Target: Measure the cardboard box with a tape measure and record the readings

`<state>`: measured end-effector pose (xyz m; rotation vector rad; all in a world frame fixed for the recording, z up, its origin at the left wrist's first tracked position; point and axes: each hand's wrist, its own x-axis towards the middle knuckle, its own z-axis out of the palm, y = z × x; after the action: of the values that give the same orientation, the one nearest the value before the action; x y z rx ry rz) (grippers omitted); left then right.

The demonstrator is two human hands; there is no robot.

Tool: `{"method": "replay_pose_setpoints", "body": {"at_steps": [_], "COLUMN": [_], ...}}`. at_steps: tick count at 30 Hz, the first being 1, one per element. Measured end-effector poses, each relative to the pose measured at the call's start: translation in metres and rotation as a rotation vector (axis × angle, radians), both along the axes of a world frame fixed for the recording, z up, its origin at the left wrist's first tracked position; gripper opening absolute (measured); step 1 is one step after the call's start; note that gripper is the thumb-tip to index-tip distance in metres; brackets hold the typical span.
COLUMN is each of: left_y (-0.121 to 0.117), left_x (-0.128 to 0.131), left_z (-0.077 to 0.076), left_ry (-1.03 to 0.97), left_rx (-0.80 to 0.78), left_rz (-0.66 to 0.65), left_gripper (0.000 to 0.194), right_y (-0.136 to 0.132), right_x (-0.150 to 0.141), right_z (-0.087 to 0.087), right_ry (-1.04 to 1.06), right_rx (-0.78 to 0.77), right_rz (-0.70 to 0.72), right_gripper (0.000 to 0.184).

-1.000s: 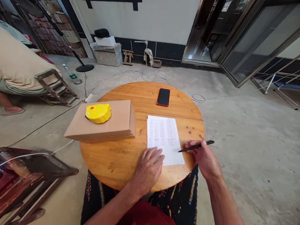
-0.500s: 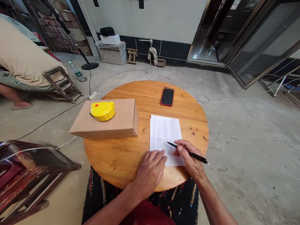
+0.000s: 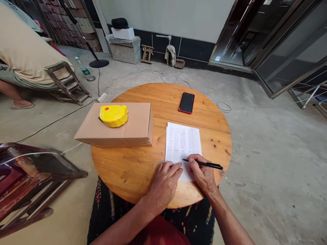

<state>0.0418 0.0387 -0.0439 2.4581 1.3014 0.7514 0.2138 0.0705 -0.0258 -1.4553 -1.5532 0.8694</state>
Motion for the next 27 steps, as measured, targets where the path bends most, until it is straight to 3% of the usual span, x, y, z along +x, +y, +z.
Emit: {"method": "replay_pose_setpoints", "body": {"at_steps": [9,27], "left_y": [0.0006,0.0023], "left_x": [0.0021,0.0011], "left_z": [-0.0019,0.0015], "left_ry": [-0.027,-0.047], "left_rx": [-0.021,-0.044], "left_rz": [0.033,0.029], "left_gripper": [0.033,0.037], "right_y": [0.0018,0.0037], "right_x": [-0.0022,-0.0033], "right_z": [-0.0008,-0.0020], "right_ry": [-0.136,-0.165], "right_rx": [0.104,0.110], "right_rz": [0.034,0.065], "right_gripper": [0.021,0.020]}}
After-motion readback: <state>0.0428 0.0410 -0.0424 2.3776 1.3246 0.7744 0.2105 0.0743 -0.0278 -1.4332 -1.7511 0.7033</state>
